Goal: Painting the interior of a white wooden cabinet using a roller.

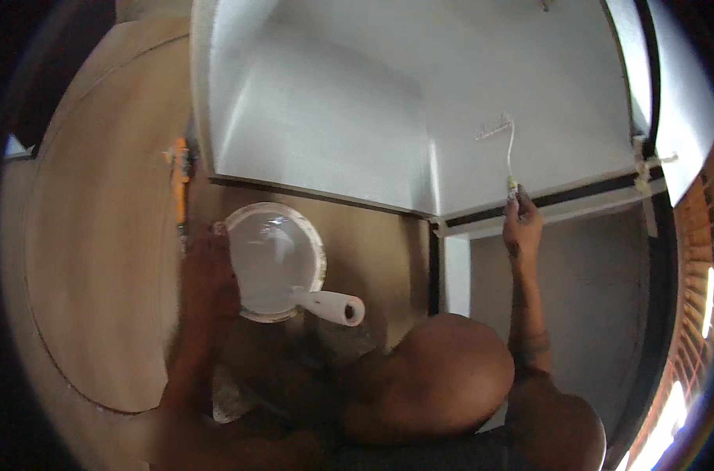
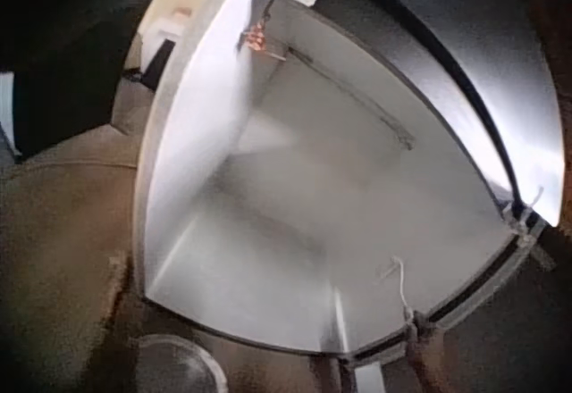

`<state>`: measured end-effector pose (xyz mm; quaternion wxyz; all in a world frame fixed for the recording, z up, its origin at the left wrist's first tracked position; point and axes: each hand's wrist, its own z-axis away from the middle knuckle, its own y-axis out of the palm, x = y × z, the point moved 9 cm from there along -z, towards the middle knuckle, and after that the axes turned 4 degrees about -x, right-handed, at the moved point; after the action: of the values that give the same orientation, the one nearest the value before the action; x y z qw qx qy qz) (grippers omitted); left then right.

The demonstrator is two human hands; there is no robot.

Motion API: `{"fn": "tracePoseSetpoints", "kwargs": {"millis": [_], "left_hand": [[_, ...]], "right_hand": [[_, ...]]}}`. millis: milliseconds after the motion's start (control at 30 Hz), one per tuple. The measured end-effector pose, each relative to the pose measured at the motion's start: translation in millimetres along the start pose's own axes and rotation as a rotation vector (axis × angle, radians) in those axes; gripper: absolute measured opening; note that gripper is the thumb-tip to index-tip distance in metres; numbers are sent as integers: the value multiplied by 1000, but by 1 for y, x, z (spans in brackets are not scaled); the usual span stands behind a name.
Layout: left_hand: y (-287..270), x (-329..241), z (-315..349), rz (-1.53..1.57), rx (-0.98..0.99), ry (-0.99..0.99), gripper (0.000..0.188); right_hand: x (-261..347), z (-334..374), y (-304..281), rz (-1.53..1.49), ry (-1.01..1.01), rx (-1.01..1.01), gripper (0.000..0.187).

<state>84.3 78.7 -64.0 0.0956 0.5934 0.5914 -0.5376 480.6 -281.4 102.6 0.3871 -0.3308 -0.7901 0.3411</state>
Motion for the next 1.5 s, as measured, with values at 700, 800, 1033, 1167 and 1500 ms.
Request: {"fn": "tracePoseSetpoints", "kwargs": {"millis": [700,800,1033,1167,1500], "left_hand": [[12,55,25,359,-138,-560,65],[18,62,24,241,-92,-449,44],[11,47,17,279,-55,-579,41],[2,35,18,455,-157,-603,53],[4,48,23,370,-195,-539,55]], "right_hand": [[261,144,98,-69,-349,1385,33],[271,161,129,-87,-363,1524,33],[271,152,128,-10,-530,1483,44],[279,142,103,-87,-448,1449,44],[259,124,81,-52,-232,1455,42]]}}
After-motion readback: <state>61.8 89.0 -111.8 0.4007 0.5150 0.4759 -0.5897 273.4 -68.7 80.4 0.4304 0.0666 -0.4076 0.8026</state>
